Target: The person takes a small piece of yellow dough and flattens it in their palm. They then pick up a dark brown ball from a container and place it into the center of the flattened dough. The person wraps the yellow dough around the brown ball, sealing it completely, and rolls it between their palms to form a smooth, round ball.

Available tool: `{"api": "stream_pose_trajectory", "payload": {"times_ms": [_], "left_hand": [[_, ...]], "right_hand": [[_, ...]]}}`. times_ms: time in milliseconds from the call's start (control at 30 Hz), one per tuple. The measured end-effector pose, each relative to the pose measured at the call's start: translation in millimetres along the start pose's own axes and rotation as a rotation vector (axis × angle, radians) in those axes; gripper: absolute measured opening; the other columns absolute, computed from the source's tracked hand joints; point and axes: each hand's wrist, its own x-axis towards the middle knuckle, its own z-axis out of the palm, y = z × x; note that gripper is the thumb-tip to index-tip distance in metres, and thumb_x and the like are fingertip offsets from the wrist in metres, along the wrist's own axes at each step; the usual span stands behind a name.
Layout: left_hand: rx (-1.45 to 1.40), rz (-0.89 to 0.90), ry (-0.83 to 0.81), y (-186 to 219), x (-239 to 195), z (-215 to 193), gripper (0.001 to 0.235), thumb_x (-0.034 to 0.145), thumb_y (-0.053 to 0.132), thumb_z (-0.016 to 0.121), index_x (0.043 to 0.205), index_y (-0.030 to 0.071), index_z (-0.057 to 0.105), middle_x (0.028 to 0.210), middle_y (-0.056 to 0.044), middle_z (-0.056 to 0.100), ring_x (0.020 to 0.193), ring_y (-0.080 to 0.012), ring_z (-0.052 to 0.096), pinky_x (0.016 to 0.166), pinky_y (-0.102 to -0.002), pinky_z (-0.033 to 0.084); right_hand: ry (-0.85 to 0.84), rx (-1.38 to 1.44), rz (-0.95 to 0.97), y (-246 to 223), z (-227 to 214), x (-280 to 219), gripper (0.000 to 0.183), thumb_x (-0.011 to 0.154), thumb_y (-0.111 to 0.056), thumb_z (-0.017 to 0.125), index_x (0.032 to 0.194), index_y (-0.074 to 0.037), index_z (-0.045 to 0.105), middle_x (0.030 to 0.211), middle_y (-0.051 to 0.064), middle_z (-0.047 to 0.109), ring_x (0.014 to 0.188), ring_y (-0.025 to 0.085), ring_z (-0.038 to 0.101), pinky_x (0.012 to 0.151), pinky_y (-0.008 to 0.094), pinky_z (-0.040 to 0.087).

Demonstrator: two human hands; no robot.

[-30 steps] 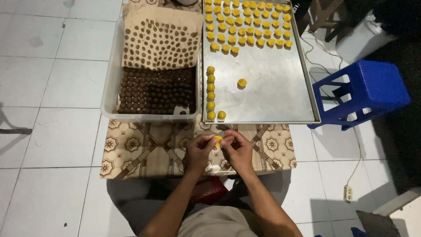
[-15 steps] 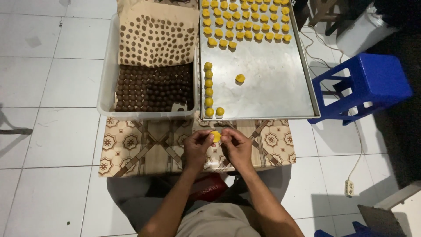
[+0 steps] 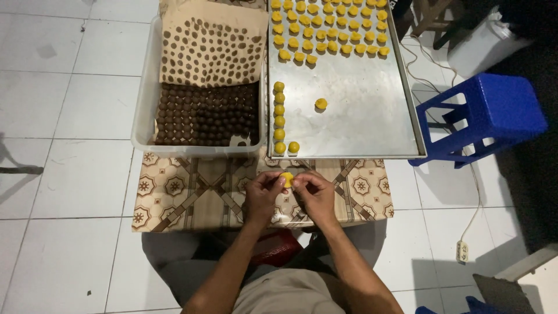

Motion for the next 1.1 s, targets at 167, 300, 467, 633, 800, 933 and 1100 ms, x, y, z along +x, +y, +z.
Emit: {"api": "stream_pose_trajectory", "payload": {"times_ms": [167, 300, 467, 633, 800, 933, 1100], "left_hand": [[-0.033, 0.004, 0.010, -9, 3, -2, 0.027, 0.087, 0.005, 0.082, 0.108, -0.009, 0.071, 0.091, -0.023, 0.072, 0.069, -0.0229, 0.072, 0.058, -0.033, 0.065], [-0.033, -0.010, 0.000, -12, 4, -3, 0.028, 0.086, 0.004, 0.083, 0.107, -0.009, 0.071, 0.091, -0.024, 0.072, 0.069, -0.0237, 0.073, 0.059, -0.034, 0.065], [-0.008, -0.018, -0.008, -11, 4, -4, 0.030, 0.084, 0.004, 0.085, 0.107, -0.009, 0.071, 0.090, -0.023, 0.072, 0.070, -0.0231, 0.073, 0.060, -0.034, 0.065], [0.035, -0.035, -0.046, 0, 3, -4, 0.029, 0.084, 0.003, 0.084, 0.106, -0.009, 0.071, 0.086, -0.023, 0.072, 0.065, -0.0233, 0.073, 0.058, -0.033, 0.065], [0.081, -0.074, -0.016, -4, 4, -3, 0.028, 0.084, 0.004, 0.084, 0.107, -0.007, 0.073, 0.089, -0.022, 0.074, 0.066, -0.0239, 0.073, 0.061, -0.035, 0.065], [0.165, -0.054, -0.044, 17, -3, 7, 0.011, 0.084, 0.002, 0.077, 0.094, -0.002, 0.078, 0.085, -0.015, 0.080, 0.067, -0.0198, 0.072, 0.061, -0.032, 0.063], [0.204, -0.107, 0.002, 27, -5, 12, 0.012, 0.083, 0.001, 0.078, 0.093, -0.004, 0.079, 0.085, -0.015, 0.081, 0.066, -0.0216, 0.073, 0.063, -0.031, 0.062]], "right_hand": [[0.046, 0.111, 0.172, -6, -3, -1, 0.014, 0.087, -0.002, 0.081, 0.098, -0.001, 0.073, 0.077, 0.006, 0.071, 0.070, 0.010, 0.064, 0.070, 0.026, 0.053], [0.046, 0.152, 0.208, 3, -2, -2, 0.024, 0.085, 0.000, 0.083, 0.103, 0.000, 0.068, 0.087, 0.009, 0.073, 0.075, 0.011, 0.069, 0.073, 0.027, 0.055], [0.033, 0.176, 0.212, 11, -6, -2, 0.033, 0.084, 0.001, 0.083, 0.112, 0.004, 0.066, 0.096, 0.015, 0.075, 0.080, 0.014, 0.071, 0.076, 0.028, 0.057], [0.049, 0.229, 0.201, 19, -7, -1, 0.038, 0.082, 0.004, 0.083, 0.115, 0.006, 0.064, 0.095, 0.018, 0.076, 0.079, 0.015, 0.072, 0.075, 0.028, 0.058], [0.049, 0.295, 0.183, 18, -5, -2, 0.045, 0.079, 0.000, 0.087, 0.117, 0.005, 0.065, 0.101, 0.019, 0.076, 0.086, 0.017, 0.073, 0.078, 0.028, 0.059], [0.046, 0.108, 0.223, 2, -5, -1, 0.031, 0.080, -0.003, 0.085, 0.107, -0.006, 0.071, 0.097, 0.008, 0.079, 0.088, 0.017, 0.074, 0.081, 0.030, 0.062], [0.042, 0.163, 0.126, -9, -4, 1, 0.032, 0.084, -0.023, 0.084, 0.108, -0.006, 0.072, 0.105, 0.012, 0.082, 0.097, 0.021, 0.079, 0.084, 0.034, 0.065]]}}
